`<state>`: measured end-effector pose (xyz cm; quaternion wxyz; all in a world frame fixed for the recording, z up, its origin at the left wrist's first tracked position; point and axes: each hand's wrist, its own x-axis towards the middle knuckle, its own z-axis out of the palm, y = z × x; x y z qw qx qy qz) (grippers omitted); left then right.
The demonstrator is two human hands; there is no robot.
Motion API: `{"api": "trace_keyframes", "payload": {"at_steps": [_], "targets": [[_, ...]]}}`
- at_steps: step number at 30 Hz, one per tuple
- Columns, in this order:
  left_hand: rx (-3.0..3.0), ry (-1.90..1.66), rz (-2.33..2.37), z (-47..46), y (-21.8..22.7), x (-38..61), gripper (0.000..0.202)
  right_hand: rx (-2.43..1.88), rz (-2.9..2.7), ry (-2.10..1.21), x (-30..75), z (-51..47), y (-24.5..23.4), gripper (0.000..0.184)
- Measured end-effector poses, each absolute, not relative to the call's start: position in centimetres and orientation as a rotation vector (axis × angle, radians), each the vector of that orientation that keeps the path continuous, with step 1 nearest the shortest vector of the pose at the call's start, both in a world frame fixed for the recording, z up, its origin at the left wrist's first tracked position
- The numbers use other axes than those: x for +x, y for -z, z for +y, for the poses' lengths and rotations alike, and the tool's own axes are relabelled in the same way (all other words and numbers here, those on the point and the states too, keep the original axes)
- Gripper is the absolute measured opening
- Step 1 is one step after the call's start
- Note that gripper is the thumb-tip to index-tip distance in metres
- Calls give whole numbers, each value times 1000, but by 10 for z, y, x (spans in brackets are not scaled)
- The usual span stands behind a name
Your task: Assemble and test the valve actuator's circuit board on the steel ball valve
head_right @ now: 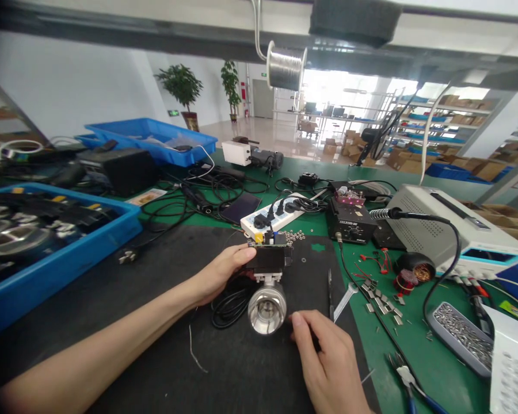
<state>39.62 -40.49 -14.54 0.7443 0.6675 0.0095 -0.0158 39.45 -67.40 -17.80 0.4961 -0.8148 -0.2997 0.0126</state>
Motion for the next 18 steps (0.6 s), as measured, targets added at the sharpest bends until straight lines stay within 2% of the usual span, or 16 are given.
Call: {"api": "trace_keyframes", "payload": {"at_steps": [13, 18], "targets": [[1548, 36, -34, -406, 138, 394, 52, -1979, -733, -30, 394, -675, 179, 32], [1593, 22, -164, -416, 119, 382, 58, -2016, -638, 165, 402, -684, 155, 36]]}}
